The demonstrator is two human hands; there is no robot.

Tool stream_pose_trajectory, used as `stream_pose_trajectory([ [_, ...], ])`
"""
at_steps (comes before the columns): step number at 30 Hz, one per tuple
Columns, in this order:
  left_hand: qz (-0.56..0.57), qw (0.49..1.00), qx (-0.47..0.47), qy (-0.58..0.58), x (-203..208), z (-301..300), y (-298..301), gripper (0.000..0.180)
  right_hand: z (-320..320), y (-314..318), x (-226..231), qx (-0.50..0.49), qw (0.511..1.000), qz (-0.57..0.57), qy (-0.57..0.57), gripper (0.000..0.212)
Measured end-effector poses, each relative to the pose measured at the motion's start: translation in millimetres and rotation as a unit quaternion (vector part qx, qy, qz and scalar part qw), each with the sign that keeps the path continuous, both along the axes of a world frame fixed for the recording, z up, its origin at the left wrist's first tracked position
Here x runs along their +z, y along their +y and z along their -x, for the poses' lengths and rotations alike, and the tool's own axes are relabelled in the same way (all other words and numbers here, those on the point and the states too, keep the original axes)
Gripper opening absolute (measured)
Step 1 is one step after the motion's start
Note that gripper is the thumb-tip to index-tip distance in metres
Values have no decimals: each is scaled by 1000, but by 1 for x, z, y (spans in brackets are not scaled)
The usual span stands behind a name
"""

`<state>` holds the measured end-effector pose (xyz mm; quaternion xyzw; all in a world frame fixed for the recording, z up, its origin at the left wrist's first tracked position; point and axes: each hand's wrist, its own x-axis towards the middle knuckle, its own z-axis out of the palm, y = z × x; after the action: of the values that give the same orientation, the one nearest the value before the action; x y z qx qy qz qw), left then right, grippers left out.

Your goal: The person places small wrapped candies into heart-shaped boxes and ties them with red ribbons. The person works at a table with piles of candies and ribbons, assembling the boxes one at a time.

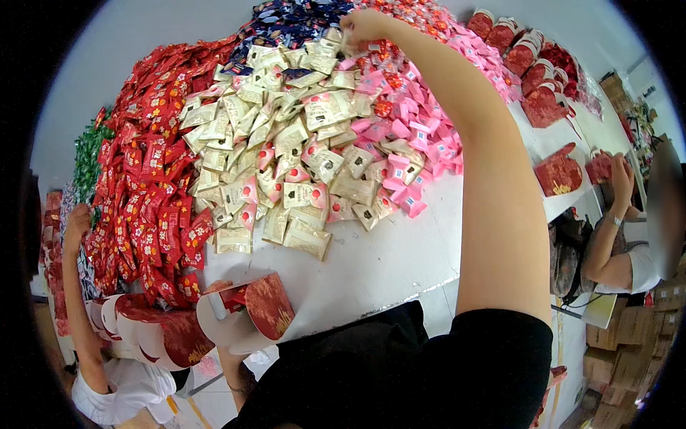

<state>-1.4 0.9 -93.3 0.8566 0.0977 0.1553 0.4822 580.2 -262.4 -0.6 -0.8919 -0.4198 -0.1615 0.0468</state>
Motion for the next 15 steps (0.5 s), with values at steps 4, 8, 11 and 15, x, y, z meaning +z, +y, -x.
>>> stream_pose_trajectory([
  [4, 86, 996, 7, 3, -3, 11, -1, 54, 40, -58, 24, -68, 964, -189, 172, 37],
  [8, 113, 993, 16, 6, -5, 19, -5, 55, 114, -116, 65, -159, 843, -366, 361, 27],
  [11, 132, 991, 14, 7, -5, 16, -9, 55, 185, -166, 79, -247, 888, -270, 278, 21],
  [15, 170, 985, -9, 10, -3, 1, -23, 56, 275, -222, 41, -213, 957, -25, 194, 27],
])
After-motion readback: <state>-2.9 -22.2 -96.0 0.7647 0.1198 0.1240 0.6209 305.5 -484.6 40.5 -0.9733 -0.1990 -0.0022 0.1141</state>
